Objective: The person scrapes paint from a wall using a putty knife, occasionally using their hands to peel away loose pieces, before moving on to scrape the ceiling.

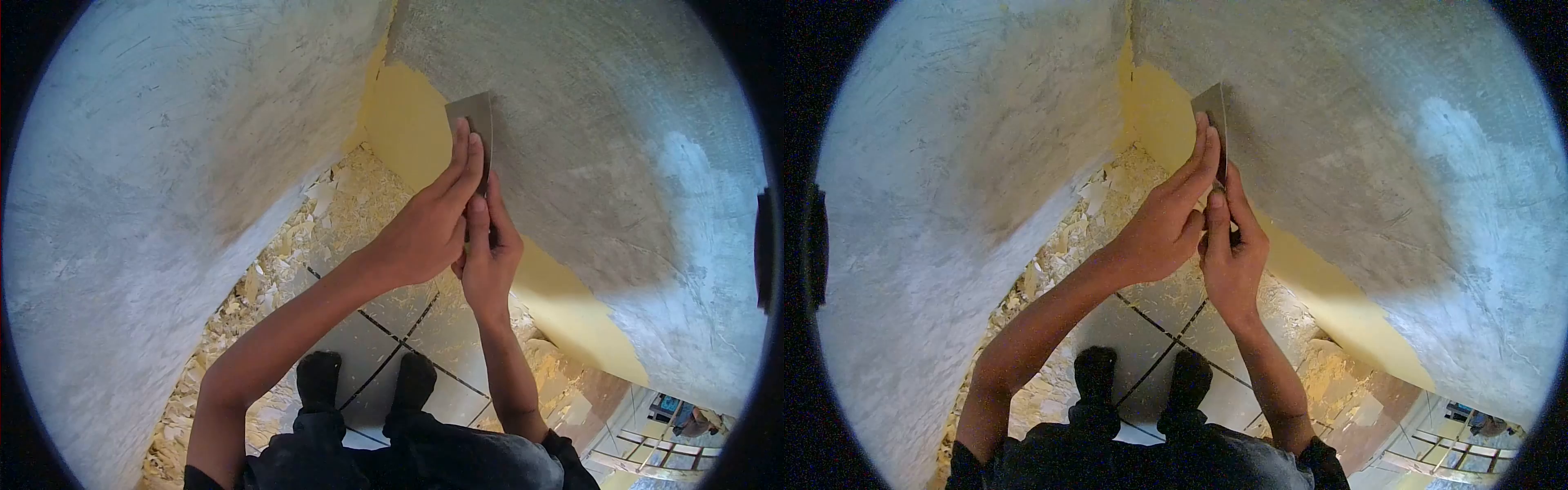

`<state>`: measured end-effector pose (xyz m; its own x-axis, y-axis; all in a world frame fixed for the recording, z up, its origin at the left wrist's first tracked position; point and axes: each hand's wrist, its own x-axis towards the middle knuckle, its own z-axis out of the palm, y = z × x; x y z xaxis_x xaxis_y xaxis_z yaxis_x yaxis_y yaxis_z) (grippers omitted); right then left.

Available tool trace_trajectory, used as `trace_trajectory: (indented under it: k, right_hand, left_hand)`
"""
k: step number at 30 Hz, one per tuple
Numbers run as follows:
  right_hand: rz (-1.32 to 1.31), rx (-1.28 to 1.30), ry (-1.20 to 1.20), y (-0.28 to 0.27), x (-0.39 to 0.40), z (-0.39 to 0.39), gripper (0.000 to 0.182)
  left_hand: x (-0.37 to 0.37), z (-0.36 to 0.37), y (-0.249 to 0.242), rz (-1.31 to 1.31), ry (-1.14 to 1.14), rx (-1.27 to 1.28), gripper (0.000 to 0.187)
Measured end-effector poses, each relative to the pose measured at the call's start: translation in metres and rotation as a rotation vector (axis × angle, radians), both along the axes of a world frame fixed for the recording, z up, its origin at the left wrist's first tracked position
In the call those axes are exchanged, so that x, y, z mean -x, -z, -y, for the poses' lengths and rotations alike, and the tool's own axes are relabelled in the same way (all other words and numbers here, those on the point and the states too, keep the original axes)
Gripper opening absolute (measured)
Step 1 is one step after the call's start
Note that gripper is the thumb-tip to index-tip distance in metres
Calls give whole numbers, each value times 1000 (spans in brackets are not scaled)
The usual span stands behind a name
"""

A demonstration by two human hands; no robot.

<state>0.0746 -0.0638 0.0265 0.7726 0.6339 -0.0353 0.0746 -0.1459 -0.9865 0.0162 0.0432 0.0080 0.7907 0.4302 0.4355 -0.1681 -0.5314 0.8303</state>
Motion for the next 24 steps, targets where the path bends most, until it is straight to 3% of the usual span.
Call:
trace_trajectory:
  k: [2, 9, 11, 14, 20, 21, 23, 24]
  right_hand:
    - [-30, 2, -9, 0, 2, 6, 42]
    - [-13, 5, -4, 3, 3, 5, 43]
    - [-33, -15, -8, 0, -1, 4, 43]
    - [-23, 46, -15, 0, -5, 3, 43]
    - [-14, 61, -18, -1, -8, 7, 44]
    - [-15, 71, -9, 2, -5, 4, 44]
    - [241, 31, -46, 4, -1, -7, 45]
    - [107, 91, -46, 1, 2, 0, 44]
  left_hand:
    - [8, -7, -2, -85, 127, 1, 81]
    - [5, -1, 0, 8, 25, 82, 80]
    - [6, -6, -2, -76, 123, -12, 79]
    - [0, -6, -7, -79, 45, 6, 66]
    - [2, -8, -2, -44, 86, -65, 64]
    - [4, -5, 1, -44, 96, -55, 64]
    - [3, -6, 2, 9, 17, 43, 80]
    - [4, -7, 0, 12, 11, 30, 80]
